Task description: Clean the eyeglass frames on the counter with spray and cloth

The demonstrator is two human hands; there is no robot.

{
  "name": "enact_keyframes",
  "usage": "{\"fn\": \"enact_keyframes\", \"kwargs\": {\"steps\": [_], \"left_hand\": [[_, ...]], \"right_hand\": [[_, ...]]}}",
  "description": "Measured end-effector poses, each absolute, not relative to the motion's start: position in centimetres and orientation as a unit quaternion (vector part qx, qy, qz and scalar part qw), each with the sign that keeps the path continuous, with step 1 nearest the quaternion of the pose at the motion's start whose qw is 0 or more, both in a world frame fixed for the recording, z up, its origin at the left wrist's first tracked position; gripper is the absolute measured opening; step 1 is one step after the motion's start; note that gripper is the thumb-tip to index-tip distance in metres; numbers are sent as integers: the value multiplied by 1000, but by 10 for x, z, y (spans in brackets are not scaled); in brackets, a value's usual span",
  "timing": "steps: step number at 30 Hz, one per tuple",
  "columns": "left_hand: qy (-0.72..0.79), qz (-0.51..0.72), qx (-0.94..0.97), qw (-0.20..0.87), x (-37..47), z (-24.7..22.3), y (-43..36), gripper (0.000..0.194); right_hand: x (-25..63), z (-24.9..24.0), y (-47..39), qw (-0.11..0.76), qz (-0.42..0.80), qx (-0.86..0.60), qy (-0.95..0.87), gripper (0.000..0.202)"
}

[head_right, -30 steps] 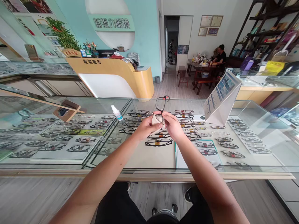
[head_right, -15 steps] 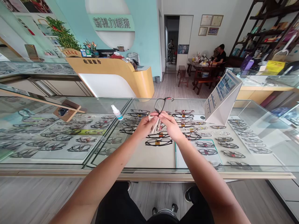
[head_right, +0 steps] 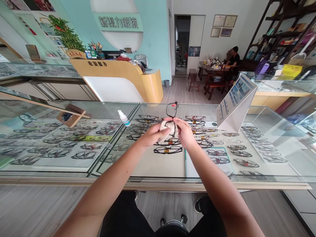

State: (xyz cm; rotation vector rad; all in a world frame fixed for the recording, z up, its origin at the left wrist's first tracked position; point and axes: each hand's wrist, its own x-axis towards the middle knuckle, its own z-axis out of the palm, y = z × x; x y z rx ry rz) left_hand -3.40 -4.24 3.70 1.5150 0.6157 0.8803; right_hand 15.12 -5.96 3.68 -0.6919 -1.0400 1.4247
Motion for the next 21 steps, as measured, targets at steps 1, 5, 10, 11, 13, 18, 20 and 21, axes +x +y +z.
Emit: {"fn": "enact_keyframes", "kwargs": {"steps": [1, 5, 10, 11, 13, 18, 20, 21], "left_hand": [[256, 378, 656, 601, -33, 39, -43, 75], [219, 384, 654, 614, -29, 39, -44, 71], [236, 400, 624, 628, -24, 30, -40, 72], [247, 407, 617, 627, -23, 29, -39, 73], [268, 419, 608, 619, -21, 26, -39, 74], [311, 454, 588, 593, -16, 22, -41, 76], [317, 466, 582, 586, -15, 22, -42, 75], [317, 471, 581, 583, -14, 23, -43, 74]], "right_hand": [[152, 36, -59, 584, 612, -293, -445, 40], [151, 38, -59, 583, 613, -290, -447, 43], [148, 40, -63, 585, 605, -275, -465, 42], [147, 39, -63, 585, 599, -272, -473, 42], [146, 37, -63, 581, 588, -270, -494, 43], [146, 31, -61, 564, 565, -267, -540, 52], [146, 30, -61, 563, 555, -266, -552, 55], [146, 30, -61, 561, 551, -266, -558, 56]]}}
